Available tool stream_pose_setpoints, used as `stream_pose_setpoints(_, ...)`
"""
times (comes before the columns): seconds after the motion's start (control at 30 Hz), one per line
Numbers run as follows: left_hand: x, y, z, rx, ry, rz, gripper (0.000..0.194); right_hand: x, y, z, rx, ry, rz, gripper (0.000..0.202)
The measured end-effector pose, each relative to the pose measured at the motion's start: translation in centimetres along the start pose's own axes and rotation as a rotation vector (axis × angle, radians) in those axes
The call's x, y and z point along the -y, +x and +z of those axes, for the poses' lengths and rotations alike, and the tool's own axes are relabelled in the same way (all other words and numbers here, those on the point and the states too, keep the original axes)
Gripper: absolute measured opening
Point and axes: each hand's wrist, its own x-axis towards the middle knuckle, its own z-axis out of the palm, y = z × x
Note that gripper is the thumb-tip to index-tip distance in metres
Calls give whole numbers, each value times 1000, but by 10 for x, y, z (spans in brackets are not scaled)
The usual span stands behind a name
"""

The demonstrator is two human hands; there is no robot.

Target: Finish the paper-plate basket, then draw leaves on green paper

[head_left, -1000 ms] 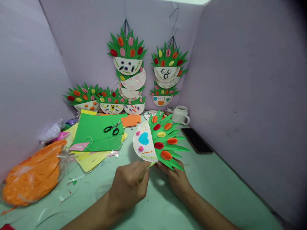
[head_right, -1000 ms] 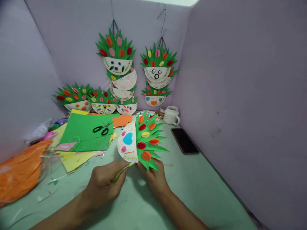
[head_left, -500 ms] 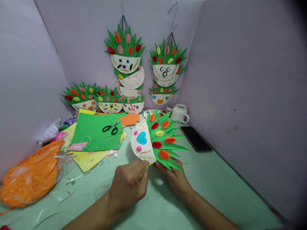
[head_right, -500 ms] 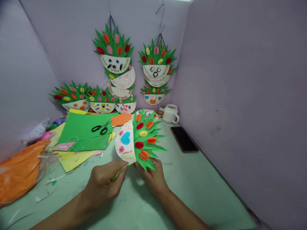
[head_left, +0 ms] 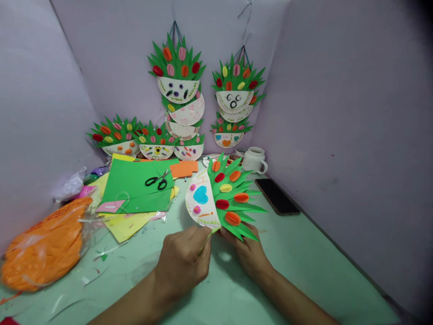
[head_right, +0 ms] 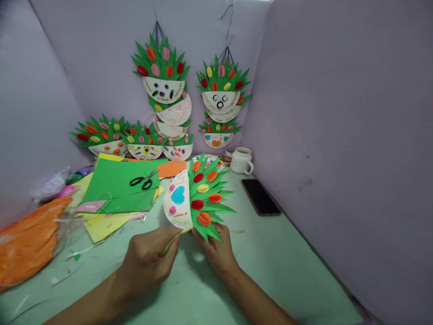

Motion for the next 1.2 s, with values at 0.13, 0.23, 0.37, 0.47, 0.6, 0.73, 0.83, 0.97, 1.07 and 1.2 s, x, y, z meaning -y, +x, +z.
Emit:
stream_pose_setpoints(0.13, 1, -2, -2, -148, -30, 48, 21, -10, -2, -1, -34, 100, 62, 11)
stream_pose_setpoints(0.23, 2, 1, -7, -259, -118, -49, 19, -15, -1, 1, -86, 286, 151, 19)
stream_pose_setpoints(0.37, 9, 14, -23, -317, -217, -440, 15, -10, 5, 1, -176, 461, 253, 16)
stream_pose_setpoints(0.47, 31, 26, -40, -243, -343, -737, 31, 1, 10, -6, -196, 592, 322, 17)
stream_pose_setpoints(0.6, 81, 30, -57, -52, -237, -943, 47, 9, 14, -23, -127, 619, 383, 17)
stream_pose_setpoints(0.73, 131, 19, -53, -70, -116, -1005, 38, 7, 16, -37, -39, 564, 380, 21)
stream_pose_setpoints(0.83, 156, 10, -43, -74, -92, -1057, 16, 3, 16, -42, 10, 524, 367, 23)
stream_pose_setpoints(0.97, 169, 3, -36, -90, -135, -1146, 17, 5, 15, -43, 17, 483, 347, 17)
stream_pose_setpoints(1.07, 168, 3, -37, -150, -248, -1195, 18, 6, 13, -47, 28, 443, 351, 15)
stream_pose_setpoints(1.2, 160, 10, -42, -243, -531, -1213, 19, 0, 12, -56, 24, 394, 375, 13)
